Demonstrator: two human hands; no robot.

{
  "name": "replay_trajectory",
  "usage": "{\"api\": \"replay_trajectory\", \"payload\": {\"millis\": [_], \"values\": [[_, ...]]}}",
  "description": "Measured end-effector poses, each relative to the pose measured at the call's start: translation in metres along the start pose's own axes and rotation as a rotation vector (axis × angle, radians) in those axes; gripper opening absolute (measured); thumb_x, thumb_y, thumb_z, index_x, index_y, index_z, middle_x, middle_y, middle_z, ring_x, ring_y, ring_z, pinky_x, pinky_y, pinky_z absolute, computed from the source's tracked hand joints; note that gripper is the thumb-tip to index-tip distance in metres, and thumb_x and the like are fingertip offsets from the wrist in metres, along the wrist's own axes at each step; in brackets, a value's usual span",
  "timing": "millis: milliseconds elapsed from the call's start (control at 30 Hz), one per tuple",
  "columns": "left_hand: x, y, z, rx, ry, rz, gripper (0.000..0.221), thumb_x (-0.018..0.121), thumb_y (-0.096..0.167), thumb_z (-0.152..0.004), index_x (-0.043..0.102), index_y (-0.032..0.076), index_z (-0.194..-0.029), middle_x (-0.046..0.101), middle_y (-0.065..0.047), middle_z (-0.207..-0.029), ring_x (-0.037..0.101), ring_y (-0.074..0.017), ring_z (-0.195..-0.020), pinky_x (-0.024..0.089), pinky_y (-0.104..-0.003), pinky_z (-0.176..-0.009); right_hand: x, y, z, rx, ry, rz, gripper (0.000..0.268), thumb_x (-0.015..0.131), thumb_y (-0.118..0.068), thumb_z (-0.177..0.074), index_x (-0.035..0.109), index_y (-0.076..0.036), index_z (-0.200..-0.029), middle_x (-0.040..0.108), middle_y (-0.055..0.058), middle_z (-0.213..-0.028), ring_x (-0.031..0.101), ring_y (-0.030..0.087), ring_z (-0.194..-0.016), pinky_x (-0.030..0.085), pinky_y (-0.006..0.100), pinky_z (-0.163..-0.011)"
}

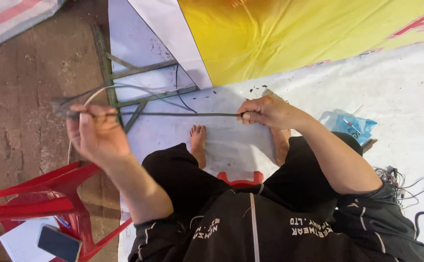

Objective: Stripping, twisting, and taping electrical wires to create connections for an electronic device.

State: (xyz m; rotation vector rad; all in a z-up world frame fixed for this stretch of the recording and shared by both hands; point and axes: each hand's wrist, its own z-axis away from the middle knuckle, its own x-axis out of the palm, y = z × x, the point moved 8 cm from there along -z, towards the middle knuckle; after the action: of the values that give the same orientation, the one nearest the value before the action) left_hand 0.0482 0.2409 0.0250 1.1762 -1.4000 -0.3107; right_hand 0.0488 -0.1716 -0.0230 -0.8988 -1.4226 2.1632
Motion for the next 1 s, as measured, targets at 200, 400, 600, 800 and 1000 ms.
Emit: {"api": "replay_trajectory", "payload": {"millis": [200, 400, 600, 800, 1000], "values": [[-0.063, 0.000, 0.027, -0.068, 0.000, 0.040, 0.016, 0.061, 0.010, -0.102, 0.059, 0.007, -0.117, 0.067, -0.015, -0.087, 0.073, -0.0293, -0.086, 0.065, -0.036, -0.080, 0.020, 0.010, -0.008, 0.016, -0.105, 0.095, 0.020, 0.059, -0.019, -0.102, 0.075, -0.017, -0.114, 0.078, 0.006, -0.091, 0.074, 0.019, -0.084, 0.061, 0.035, -0.077], [-0.201, -0.072, 0.050, -0.515, 0.434, 0.433, 0.023, 0.070, 0.020, -0.098, 0.076, 0.005, -0.113, 0.078, -0.010, -0.118, 0.074, -0.0251, -0.114, 0.060, -0.039, -0.096, 0.019, 0.048, -0.017, 0.023, -0.067, 0.511, 0.018, 0.056, -0.022, -0.103, 0.068, -0.017, -0.116, 0.076, 0.016, -0.101, 0.073, 0.036, -0.100, 0.060, 0.046, -0.087], [-0.181, -0.024, 0.050, -0.368, 0.527, 0.233, 0.011, 0.073, 0.017, -0.095, 0.075, 0.007, -0.101, 0.078, -0.007, -0.097, 0.075, -0.0219, -0.093, 0.061, -0.033, -0.086, 0.024, 0.082, -0.021, 0.081, -0.060, 0.465, 0.019, 0.052, -0.022, -0.105, 0.069, -0.016, -0.109, 0.076, 0.013, -0.098, 0.075, 0.031, -0.099, 0.060, 0.041, -0.087], [-0.050, 0.130, 0.023, 0.169, 0.176, -0.044, 0.037, 0.065, -0.003, -0.093, 0.066, 0.000, -0.130, 0.074, -0.007, -0.122, 0.070, -0.0094, -0.089, 0.061, -0.017, -0.084, 0.026, 0.009, -0.011, 0.028, -0.055, 0.396, 0.015, 0.067, -0.023, -0.094, 0.072, -0.009, -0.090, 0.077, 0.001, -0.084, 0.072, 0.020, -0.076, 0.054, 0.032, -0.073], [-0.031, 0.102, -0.014, -0.271, 0.281, -0.958, 0.035, 0.059, -0.003, -0.097, 0.069, 0.011, -0.127, 0.073, -0.002, -0.102, 0.072, -0.0117, -0.093, 0.062, -0.021, -0.089, 0.018, 0.041, -0.013, 0.024, 0.093, 0.490, 0.012, 0.065, -0.021, -0.091, 0.067, -0.011, -0.085, 0.072, 0.001, -0.085, 0.066, 0.025, -0.084, 0.052, 0.038, -0.075]]}}
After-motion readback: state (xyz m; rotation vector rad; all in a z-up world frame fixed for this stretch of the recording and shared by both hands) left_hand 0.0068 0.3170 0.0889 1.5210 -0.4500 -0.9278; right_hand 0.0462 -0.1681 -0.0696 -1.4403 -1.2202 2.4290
